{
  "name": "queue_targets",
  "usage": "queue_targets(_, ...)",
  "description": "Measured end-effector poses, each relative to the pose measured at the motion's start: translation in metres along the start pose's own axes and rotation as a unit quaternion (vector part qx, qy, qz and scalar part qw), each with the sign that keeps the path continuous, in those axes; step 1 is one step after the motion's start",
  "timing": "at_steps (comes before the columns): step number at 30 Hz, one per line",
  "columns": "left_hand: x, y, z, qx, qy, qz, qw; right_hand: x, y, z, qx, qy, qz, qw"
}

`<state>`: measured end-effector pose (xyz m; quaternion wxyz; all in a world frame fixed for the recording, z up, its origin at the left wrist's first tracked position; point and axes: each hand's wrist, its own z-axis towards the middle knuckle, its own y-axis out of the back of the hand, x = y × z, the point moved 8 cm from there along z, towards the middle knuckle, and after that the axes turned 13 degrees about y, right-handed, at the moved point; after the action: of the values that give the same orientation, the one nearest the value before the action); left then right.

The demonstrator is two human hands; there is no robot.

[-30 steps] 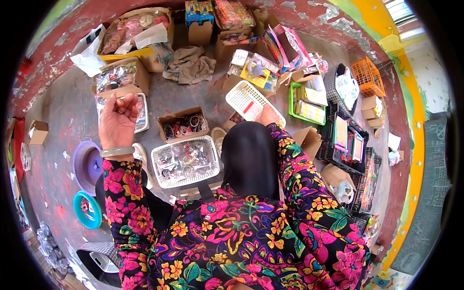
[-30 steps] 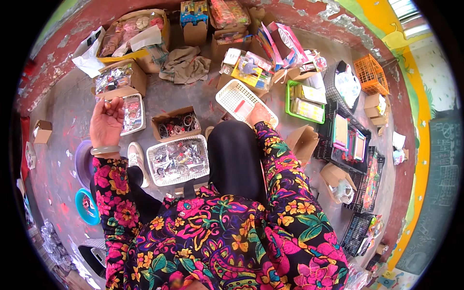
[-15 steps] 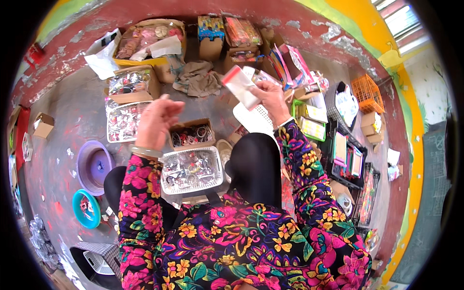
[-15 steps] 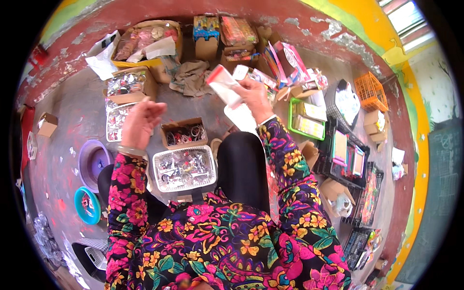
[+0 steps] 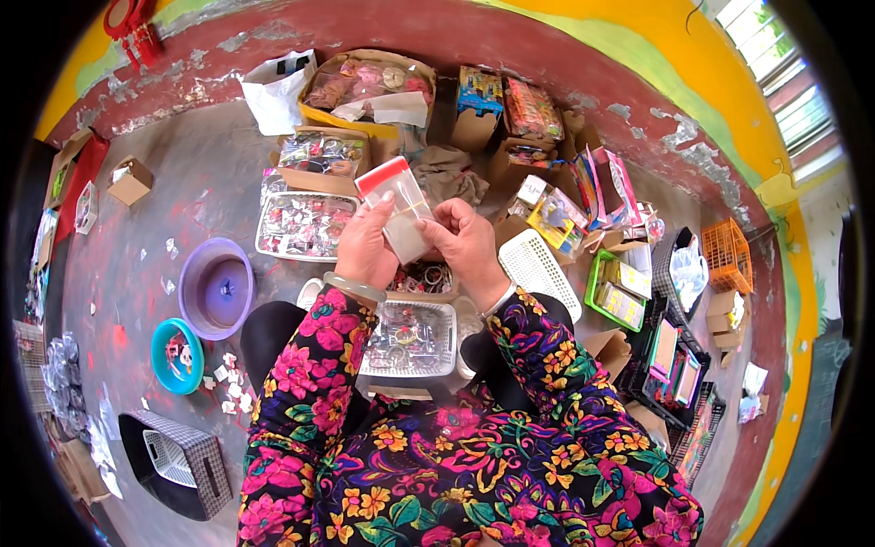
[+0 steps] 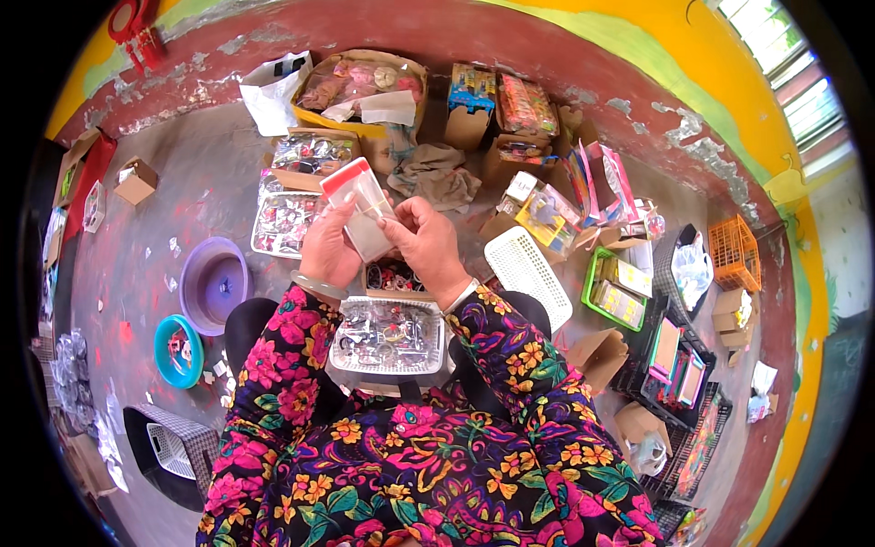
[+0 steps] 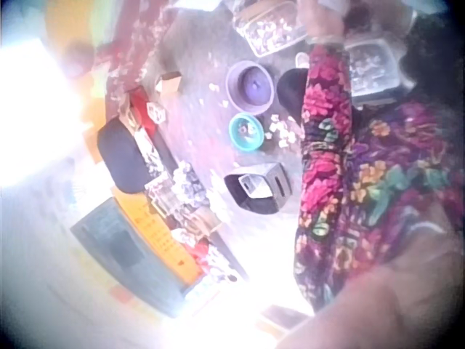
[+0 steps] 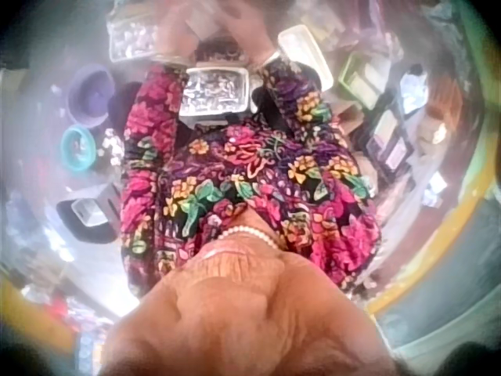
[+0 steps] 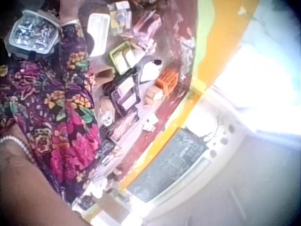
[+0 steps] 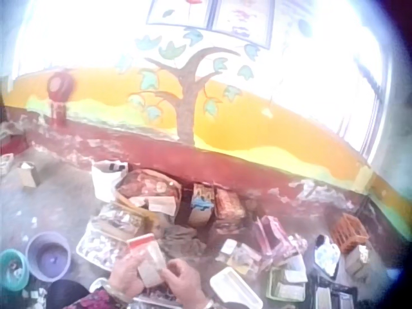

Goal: The person sits on the floor and repeatedly picks up small items from a white basket, places them into small clear plastic bags, and seals the bags. The person then places the packaged items into a cardboard box.

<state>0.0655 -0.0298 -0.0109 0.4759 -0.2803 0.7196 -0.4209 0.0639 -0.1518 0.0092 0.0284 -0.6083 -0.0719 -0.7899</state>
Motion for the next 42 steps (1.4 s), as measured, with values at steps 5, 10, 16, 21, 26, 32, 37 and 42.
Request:
queue_targets(5,0.0,-0.007,-0.005,0.012,-0.017,-0.006,1.0,0.027,0.0,-0.002,-0.001,0.157,-0.216,0.964)
queue_targets(10,0.004,0.004,0.002,0.032,-0.016,0.02,0.999,0.031,0.0,-0.003,0.014,0.178,-0.241,0.954)
queue_targets(16,0.003,0.008,0.002,0.008,-0.026,0.027,0.999,0.034,-0.002,-0.001,0.054,0.19,-0.332,0.922)
queue_targets(21,0.011,0.008,-0.002,-0.049,0.004,0.122,0.991,0.008,0.017,0.012,0.026,0.067,-0.169,0.983)
queue_targets(26,0.026,0.009,0.002,-0.057,0.012,0.174,0.983,0.021,0.011,0.008,0.014,0.165,-0.277,0.946)
queue_targets(32,0.023,0.02,0.006,-0.093,-0.003,0.22,0.971,0.047,-0.006,-0.003,0.028,0.302,-0.472,0.828)
queue_targets(37,0.023,0.019,0.004,-0.08,-0.011,0.234,0.969,0.064,-0.011,-0.008,0.017,0.355,-0.477,0.804)
queue_targets(42,0.024,0.024,0.005,-0.084,-0.028,0.239,0.967,0.056,-0.009,-0.007,0.028,0.377,-0.393,0.838)
